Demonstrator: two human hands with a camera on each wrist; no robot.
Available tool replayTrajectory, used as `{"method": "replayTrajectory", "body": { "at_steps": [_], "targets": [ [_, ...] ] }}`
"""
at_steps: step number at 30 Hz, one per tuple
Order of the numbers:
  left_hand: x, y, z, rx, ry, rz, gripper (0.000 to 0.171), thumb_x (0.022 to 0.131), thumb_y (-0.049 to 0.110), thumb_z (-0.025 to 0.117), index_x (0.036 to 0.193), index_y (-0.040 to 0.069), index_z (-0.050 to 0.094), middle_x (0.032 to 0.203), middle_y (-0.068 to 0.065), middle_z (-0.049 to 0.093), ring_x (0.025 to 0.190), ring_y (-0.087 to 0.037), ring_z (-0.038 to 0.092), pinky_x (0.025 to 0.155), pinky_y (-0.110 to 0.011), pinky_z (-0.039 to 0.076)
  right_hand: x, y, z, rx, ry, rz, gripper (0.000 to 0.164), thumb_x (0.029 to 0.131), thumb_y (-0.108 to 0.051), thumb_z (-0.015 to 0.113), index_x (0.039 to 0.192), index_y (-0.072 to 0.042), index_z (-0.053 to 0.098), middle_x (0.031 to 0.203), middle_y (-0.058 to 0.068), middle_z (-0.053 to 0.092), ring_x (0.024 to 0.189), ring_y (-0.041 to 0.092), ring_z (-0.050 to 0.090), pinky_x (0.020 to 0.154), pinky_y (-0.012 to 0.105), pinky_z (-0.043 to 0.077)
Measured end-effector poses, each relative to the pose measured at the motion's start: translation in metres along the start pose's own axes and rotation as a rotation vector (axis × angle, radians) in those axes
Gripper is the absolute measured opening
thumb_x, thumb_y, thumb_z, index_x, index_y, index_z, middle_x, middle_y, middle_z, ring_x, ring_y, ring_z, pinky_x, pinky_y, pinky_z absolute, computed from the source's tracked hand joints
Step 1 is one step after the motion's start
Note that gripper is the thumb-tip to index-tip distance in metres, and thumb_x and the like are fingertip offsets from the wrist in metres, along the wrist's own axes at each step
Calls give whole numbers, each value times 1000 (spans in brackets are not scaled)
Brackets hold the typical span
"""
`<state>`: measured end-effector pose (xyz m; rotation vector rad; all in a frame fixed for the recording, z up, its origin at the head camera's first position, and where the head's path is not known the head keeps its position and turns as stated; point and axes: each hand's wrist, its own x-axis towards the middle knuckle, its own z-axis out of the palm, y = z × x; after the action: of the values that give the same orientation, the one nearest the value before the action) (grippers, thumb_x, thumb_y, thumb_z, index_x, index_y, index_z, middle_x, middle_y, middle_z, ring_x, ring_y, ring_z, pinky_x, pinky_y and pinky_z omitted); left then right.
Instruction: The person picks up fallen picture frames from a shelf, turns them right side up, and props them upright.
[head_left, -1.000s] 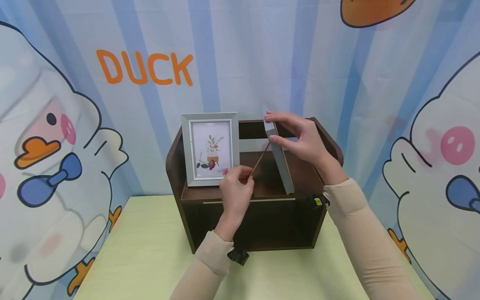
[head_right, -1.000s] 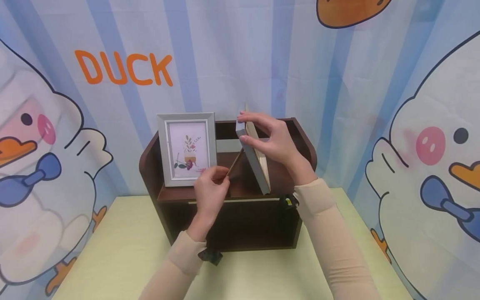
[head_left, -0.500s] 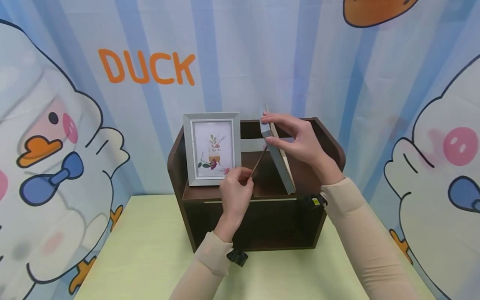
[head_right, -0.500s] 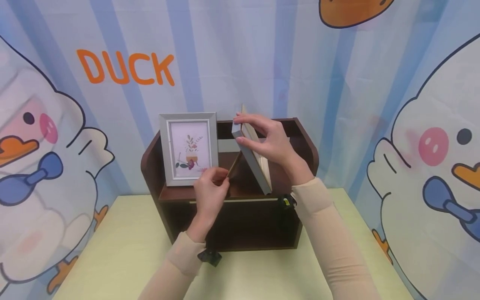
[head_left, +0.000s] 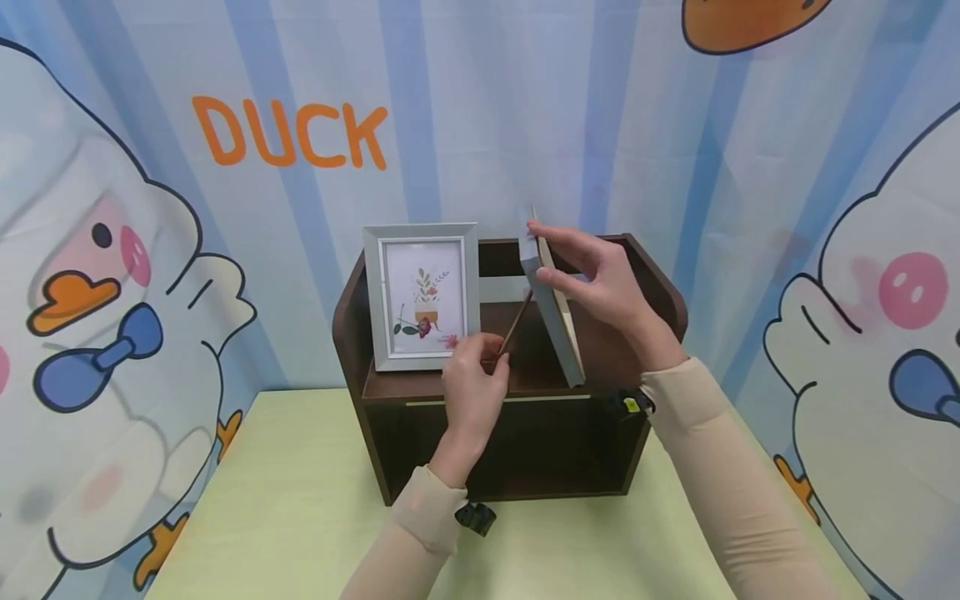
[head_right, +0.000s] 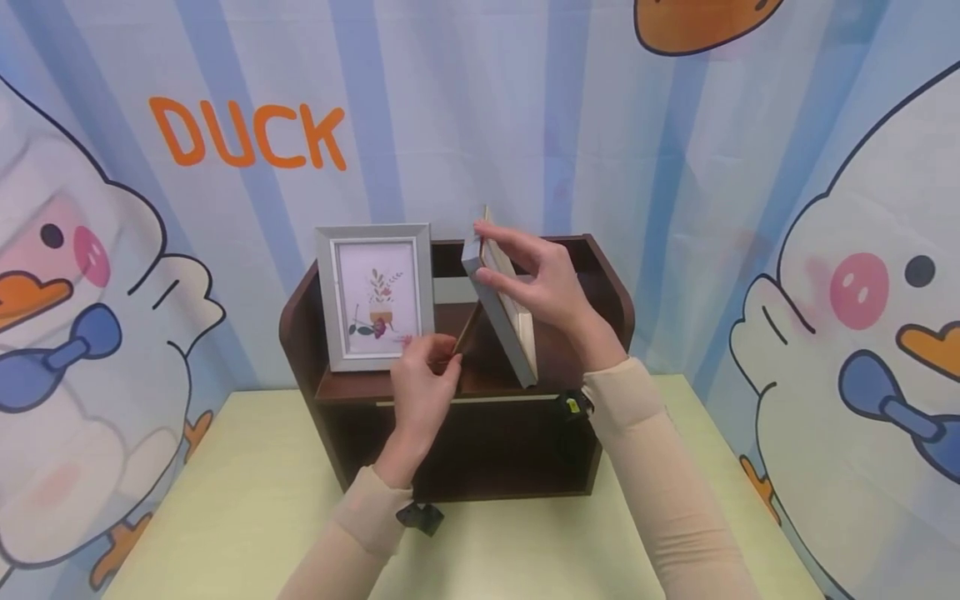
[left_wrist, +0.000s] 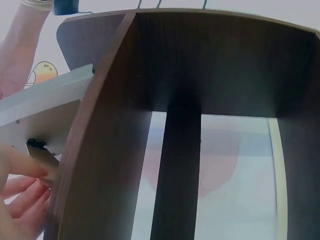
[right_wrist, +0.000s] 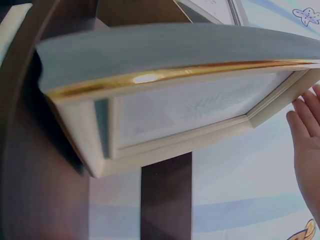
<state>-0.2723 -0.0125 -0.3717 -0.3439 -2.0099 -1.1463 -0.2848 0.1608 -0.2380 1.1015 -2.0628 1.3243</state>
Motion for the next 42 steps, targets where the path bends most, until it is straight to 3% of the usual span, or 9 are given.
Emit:
{"method": "replayTrajectory", "body": {
  "at_steps": [5, 9, 12, 18, 23, 28, 36, 42],
  "targets": [
    [1, 5, -3, -21, 62, 52, 20, 80, 12, 76, 98, 5, 68, 91, -7, 66, 79, -17, 65, 69, -29, 57, -4, 10, -2, 35, 97, 97, 42, 93, -5, 58, 133, 2, 51, 138, 17, 52, 130, 24, 48, 105, 39, 41],
    [5, 16, -7, -91, 96, 83, 23, 82, 16, 75, 100, 5, 68, 93, -7, 66, 84, -17, 64, 71, -28, 57, -6, 31, -4, -40, 167, 185, 42, 93, -15, 59, 134, -6, 52, 134, 12, 56, 125, 22, 53, 104, 32, 43],
    [9, 28, -9, -156, 103, 83, 24, 82, 18, 74, 101, 5, 68, 94, -7, 66, 85, -18, 65, 73, -28, 57, -5, 45, -4, -110, 190, 269, 44, 93, -20, 60, 135, -9, 51, 133, 11, 57, 124, 21, 54, 105, 35, 42],
    [17, 47, -6, -227, 105, 83, 27, 81, 19, 76, 102, 4, 67, 94, -7, 65, 84, -19, 65, 73, -30, 58, -1, 61, 0, -221, 165, 467, 44, 95, -21, 57, 136, -7, 48, 134, 13, 56, 123, 26, 54, 103, 41, 43],
    [19, 55, 1, -253, 77, 59, 29, 80, 20, 76, 102, 5, 66, 95, -8, 65, 86, -18, 63, 75, -30, 57, 2, 75, 1, -234, 102, 547, 43, 96, -19, 55, 135, -4, 48, 133, 17, 56, 122, 32, 53, 100, 46, 45],
    [20, 59, 12, -238, 59, 22, 30, 79, 23, 78, 99, 5, 64, 92, -7, 62, 83, -16, 61, 73, -27, 56, 5, 88, 4, -173, 28, 598, 43, 97, -20, 54, 136, -3, 47, 133, 19, 54, 123, 33, 52, 102, 48, 43],
    [19, 62, 21, -157, 43, -35, 34, 79, 28, 78, 99, 8, 60, 91, -3, 58, 80, -11, 58, 71, -23, 53, 6, 101, 4, 48, -49, 660, 48, 99, -21, 50, 141, 0, 39, 138, 22, 47, 127, 35, 47, 107, 51, 36],
    [20, 60, 27, -143, 47, -35, 35, 80, 29, 76, 100, 8, 58, 91, -4, 57, 79, -12, 57, 69, -23, 52, 4, 106, 3, 120, -87, 682, 52, 100, -26, 47, 144, -1, 35, 142, 21, 44, 127, 35, 46, 109, 51, 33]
  ]
}}
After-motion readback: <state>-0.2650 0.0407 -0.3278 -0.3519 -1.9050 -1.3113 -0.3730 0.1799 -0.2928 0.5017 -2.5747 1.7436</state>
